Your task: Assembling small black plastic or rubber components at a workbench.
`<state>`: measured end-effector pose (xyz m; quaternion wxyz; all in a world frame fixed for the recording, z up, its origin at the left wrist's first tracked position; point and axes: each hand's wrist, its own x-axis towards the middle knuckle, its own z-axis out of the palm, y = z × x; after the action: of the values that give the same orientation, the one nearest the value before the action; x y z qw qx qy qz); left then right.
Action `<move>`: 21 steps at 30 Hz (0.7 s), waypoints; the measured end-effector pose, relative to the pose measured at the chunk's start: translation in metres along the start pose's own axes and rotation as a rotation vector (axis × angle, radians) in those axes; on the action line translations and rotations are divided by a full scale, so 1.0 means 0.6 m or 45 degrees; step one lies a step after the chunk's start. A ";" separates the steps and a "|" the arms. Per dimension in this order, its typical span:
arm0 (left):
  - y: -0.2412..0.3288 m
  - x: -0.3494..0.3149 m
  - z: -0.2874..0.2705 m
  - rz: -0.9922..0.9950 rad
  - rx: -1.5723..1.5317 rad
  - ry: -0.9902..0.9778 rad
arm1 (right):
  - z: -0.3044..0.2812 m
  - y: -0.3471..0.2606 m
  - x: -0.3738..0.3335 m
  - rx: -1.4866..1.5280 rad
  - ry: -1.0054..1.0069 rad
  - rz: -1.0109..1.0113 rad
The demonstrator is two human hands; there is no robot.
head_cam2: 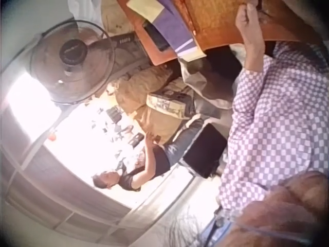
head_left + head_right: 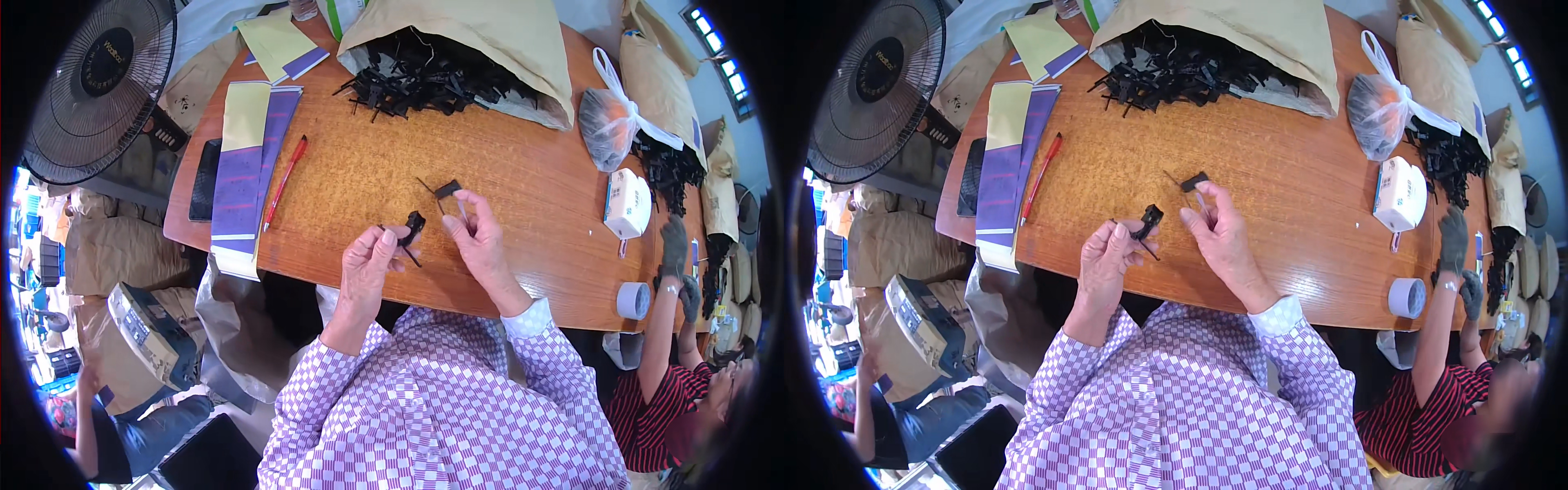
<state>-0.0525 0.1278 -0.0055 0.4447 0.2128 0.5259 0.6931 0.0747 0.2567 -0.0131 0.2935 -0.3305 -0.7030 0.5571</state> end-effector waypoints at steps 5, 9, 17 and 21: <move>0.003 -0.026 0.007 0.056 0.060 -0.083 | 0.001 -0.036 0.001 0.618 -0.510 0.491; 0.013 -0.037 -0.003 0.033 0.076 -0.222 | -0.006 -0.045 -0.002 0.568 -0.638 0.417; 0.023 -0.046 0.017 -0.300 -0.389 -0.306 | 0.002 -0.046 -0.003 0.547 -0.835 0.384; 0.023 -0.042 0.019 -0.188 -0.197 -0.176 | 0.019 -0.047 -0.014 0.258 -0.567 0.150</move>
<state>-0.0363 0.1120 0.0155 0.5447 0.1858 0.4533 0.6807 0.0670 0.2389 0.0117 0.1299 -0.2089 -0.6703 0.7002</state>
